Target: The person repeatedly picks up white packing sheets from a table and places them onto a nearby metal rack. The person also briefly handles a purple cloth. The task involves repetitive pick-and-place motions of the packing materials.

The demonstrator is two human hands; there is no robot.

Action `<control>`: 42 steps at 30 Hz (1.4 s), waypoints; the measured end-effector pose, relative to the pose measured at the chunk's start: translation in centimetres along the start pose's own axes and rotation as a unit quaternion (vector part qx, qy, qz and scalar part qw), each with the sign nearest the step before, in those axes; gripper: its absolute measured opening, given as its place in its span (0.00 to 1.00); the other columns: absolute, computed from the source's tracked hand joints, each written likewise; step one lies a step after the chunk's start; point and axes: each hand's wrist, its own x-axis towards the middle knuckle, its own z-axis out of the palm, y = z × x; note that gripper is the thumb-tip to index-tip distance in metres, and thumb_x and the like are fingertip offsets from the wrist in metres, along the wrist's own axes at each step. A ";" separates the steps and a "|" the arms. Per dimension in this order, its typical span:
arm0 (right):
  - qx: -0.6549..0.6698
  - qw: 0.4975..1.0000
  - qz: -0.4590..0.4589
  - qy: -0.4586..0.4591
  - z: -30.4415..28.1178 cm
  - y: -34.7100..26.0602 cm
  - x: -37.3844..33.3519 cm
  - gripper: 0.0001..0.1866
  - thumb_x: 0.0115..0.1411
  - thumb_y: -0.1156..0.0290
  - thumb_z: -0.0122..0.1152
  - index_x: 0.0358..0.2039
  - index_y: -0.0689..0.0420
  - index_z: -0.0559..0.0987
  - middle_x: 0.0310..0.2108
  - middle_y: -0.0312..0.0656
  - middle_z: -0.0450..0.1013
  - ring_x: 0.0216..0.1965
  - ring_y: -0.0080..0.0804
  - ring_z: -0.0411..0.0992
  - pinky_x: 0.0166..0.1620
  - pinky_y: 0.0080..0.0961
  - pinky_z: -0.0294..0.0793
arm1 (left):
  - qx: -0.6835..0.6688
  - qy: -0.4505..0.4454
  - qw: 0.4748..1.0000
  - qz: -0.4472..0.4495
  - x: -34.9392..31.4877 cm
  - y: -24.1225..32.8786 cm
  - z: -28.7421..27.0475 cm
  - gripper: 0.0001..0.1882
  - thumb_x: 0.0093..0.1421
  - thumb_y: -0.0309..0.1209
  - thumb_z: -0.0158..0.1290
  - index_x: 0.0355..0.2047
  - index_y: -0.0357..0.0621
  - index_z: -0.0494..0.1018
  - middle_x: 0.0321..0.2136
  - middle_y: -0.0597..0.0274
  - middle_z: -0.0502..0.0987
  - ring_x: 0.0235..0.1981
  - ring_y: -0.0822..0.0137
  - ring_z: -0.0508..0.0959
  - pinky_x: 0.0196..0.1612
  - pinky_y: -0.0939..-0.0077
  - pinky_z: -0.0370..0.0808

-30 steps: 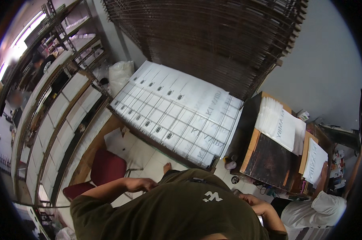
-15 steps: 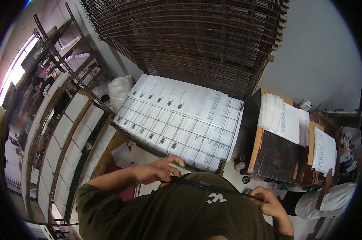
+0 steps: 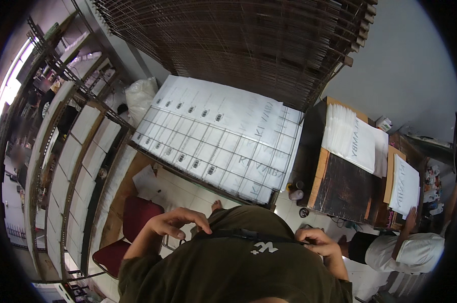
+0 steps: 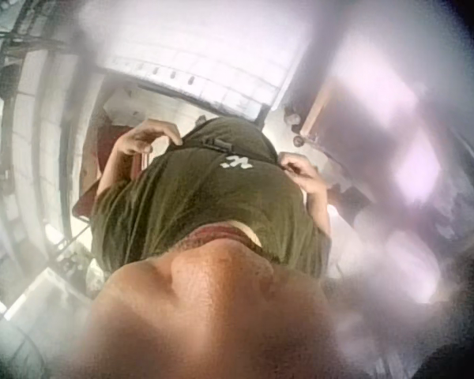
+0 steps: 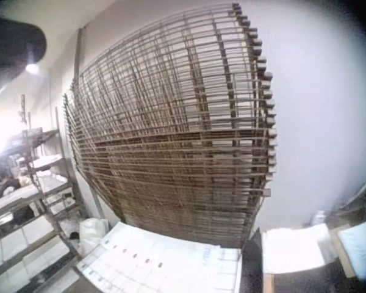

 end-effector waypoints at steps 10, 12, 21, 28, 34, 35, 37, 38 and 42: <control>0.115 0.991 -0.051 -0.049 -1.4 4.2 0.2 0.18 0.41 0.70 0.60 0.35 0.63 0.75 0.34 0.42 0.70 0.36 0.31 0.66 0.39 0.26 0.62 | -0.069 0.001 0.992 0.106 0.9 -5.9 1.0 0.35 0.50 0.55 0.49 0.42 0.32 0.71 0.44 0.46 0.67 0.48 0.57 0.64 0.53 0.66 0.55; 0.071 0.994 -0.062 -0.055 -1.9 4.7 -0.1 0.14 0.42 0.75 0.56 0.33 0.63 0.76 0.32 0.43 0.71 0.34 0.33 0.67 0.38 0.30 0.64 | -0.042 -0.004 0.993 0.113 1.2 -4.9 2.8 0.32 0.54 0.52 0.47 0.44 0.32 0.70 0.46 0.45 0.65 0.51 0.56 0.62 0.55 0.64 0.53; 0.092 0.993 0.038 -0.056 -2.0 4.7 1.0 0.12 0.53 0.67 0.56 0.34 0.62 0.73 0.27 0.40 0.68 0.29 0.28 0.65 0.33 0.23 0.61 | -0.017 0.065 0.987 0.145 0.2 -6.8 6.4 0.28 0.62 0.47 0.36 0.51 0.35 0.65 0.57 0.52 0.56 0.59 0.57 0.54 0.60 0.64 0.43; 0.152 0.963 0.044 0.218 -3.5 8.8 2.9 0.13 0.56 0.64 0.54 0.34 0.62 0.71 0.24 0.38 0.66 0.26 0.25 0.63 0.28 0.20 0.60 | -0.170 0.222 0.959 0.044 -1.9 -15.4 -2.3 0.36 0.56 0.58 0.39 0.57 0.45 0.58 0.53 0.59 0.64 0.53 0.63 0.63 0.53 0.66 0.59; -0.131 0.893 0.024 0.431 -12.0 29.7 -0.1 0.07 0.50 0.73 0.60 0.28 0.61 0.73 0.28 0.38 0.70 0.30 0.25 0.66 0.37 0.21 0.65 | 0.331 0.284 0.722 -0.537 -4.7 -35.9 -9.3 0.28 0.54 0.55 0.43 0.42 0.44 0.73 0.41 0.53 0.74 0.43 0.54 0.72 0.45 0.62 0.66; -0.167 0.898 0.036 0.405 -12.0 31.0 -0.9 0.05 0.51 0.75 0.58 0.27 0.61 0.73 0.27 0.38 0.70 0.30 0.24 0.66 0.36 0.21 0.66 | 0.348 0.254 0.727 -0.534 -6.7 -39.4 -8.6 0.24 0.54 0.52 0.47 0.38 0.46 0.76 0.38 0.55 0.75 0.39 0.56 0.74 0.42 0.63 0.68; -0.124 0.910 0.066 0.390 -11.5 36.4 -3.8 0.06 0.50 0.74 0.59 0.28 0.62 0.73 0.26 0.39 0.71 0.29 0.25 0.67 0.34 0.24 0.68 | 0.282 0.310 0.728 -0.542 -12.6 -55.2 -11.4 0.29 0.52 0.55 0.45 0.44 0.44 0.73 0.44 0.55 0.73 0.45 0.62 0.73 0.48 0.67 0.67; -0.271 0.865 0.141 0.398 -11.8 38.8 -7.1 0.08 0.49 0.72 0.60 0.28 0.63 0.73 0.25 0.43 0.71 0.26 0.29 0.68 0.33 0.27 0.69 | 0.128 0.292 0.861 -0.396 -12.1 -52.6 -11.1 0.20 0.55 0.42 0.49 0.45 0.49 0.71 0.45 0.56 0.72 0.41 0.65 0.72 0.44 0.66 0.67; -0.270 0.816 0.326 0.393 -10.5 47.1 -18.0 0.14 0.50 0.62 0.58 0.29 0.60 0.75 0.26 0.49 0.73 0.28 0.41 0.73 0.32 0.33 0.71 | 0.263 0.433 0.761 -0.406 -10.2 -48.6 -7.3 0.23 0.52 0.50 0.51 0.41 0.48 0.72 0.38 0.52 0.75 0.43 0.59 0.74 0.43 0.63 0.71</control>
